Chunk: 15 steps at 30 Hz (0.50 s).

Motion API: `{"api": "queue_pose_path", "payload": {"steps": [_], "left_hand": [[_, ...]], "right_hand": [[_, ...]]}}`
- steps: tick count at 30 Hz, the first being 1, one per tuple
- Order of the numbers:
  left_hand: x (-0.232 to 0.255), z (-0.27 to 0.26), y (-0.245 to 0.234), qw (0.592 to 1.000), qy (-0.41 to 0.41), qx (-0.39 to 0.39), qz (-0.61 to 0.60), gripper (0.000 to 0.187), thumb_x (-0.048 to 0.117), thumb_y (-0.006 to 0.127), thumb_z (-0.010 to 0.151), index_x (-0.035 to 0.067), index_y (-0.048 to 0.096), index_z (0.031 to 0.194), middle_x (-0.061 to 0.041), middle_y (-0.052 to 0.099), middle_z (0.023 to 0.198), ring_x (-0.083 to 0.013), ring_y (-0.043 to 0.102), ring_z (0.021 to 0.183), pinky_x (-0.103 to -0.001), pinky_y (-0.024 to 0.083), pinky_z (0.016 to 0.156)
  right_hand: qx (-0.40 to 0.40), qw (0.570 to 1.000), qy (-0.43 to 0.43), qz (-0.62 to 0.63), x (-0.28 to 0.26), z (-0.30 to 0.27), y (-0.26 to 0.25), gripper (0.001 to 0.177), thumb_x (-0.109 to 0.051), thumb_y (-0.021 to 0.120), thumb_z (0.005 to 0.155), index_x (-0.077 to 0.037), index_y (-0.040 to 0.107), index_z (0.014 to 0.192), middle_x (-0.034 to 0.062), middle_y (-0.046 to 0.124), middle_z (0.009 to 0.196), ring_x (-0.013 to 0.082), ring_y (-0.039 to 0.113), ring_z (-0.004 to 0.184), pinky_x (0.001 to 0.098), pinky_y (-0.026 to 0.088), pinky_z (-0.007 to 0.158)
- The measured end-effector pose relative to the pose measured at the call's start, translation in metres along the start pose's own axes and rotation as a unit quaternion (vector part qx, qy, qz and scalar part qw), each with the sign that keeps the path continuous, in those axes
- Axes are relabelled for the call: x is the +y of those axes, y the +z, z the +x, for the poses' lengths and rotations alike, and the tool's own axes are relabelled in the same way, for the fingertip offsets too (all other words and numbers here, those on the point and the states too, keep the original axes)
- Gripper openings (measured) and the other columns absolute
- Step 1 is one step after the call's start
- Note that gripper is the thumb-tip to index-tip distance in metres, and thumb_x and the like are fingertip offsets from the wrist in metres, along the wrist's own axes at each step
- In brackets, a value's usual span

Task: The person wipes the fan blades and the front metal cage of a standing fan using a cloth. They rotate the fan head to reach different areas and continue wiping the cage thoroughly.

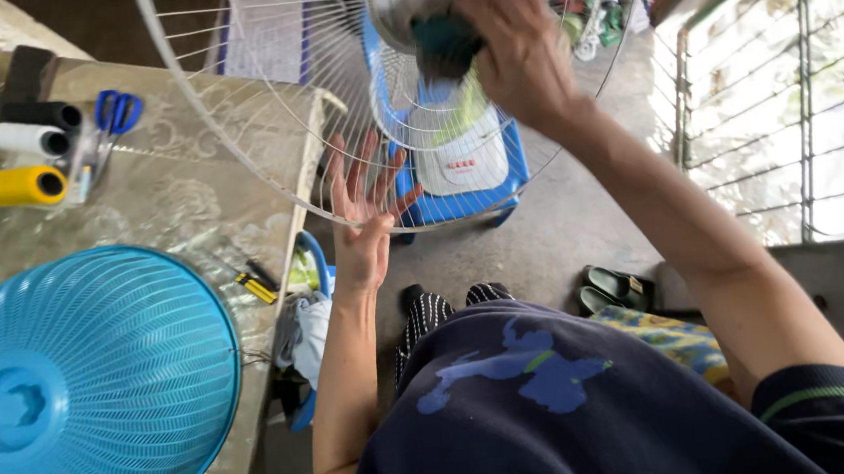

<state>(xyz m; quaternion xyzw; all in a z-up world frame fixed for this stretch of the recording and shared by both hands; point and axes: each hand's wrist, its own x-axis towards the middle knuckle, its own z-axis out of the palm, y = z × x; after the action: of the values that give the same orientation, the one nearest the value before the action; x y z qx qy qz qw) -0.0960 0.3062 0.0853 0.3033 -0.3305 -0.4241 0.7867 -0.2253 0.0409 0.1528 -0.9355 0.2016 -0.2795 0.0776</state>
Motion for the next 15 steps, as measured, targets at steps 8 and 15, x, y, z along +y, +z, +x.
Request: {"api": "queue_pose_path", "payload": {"steps": [8,15], "left_hand": [[-0.025,0.007,0.041,1.000,-0.017,-0.011,-0.001,0.103,-0.006,0.060,0.084,0.024,0.010,0.170,-0.016,0.021,0.175,-0.0406,0.037,0.157,-0.057,0.051,0.118],[-0.045,0.014,0.063,0.999,-0.032,-0.039,0.007,0.102,-0.009,0.058,0.085,0.023,0.010,0.169,-0.016,0.023,0.175,-0.0400,0.040,0.155,-0.056,0.051,0.117]], "right_hand": [[0.014,0.999,-0.028,-0.011,0.014,-0.038,-0.020,0.051,0.005,0.059,0.088,-0.002,0.061,0.139,0.0189,0.051,0.142,0.0385,0.052,0.132,0.0545,0.054,0.101],[0.105,0.990,0.043,-0.083,0.023,-0.009,-0.039,0.047,-0.001,0.062,0.095,-0.004,0.063,0.142,0.0206,0.055,0.138,0.0392,0.052,0.127,0.0538,0.052,0.104]]}}
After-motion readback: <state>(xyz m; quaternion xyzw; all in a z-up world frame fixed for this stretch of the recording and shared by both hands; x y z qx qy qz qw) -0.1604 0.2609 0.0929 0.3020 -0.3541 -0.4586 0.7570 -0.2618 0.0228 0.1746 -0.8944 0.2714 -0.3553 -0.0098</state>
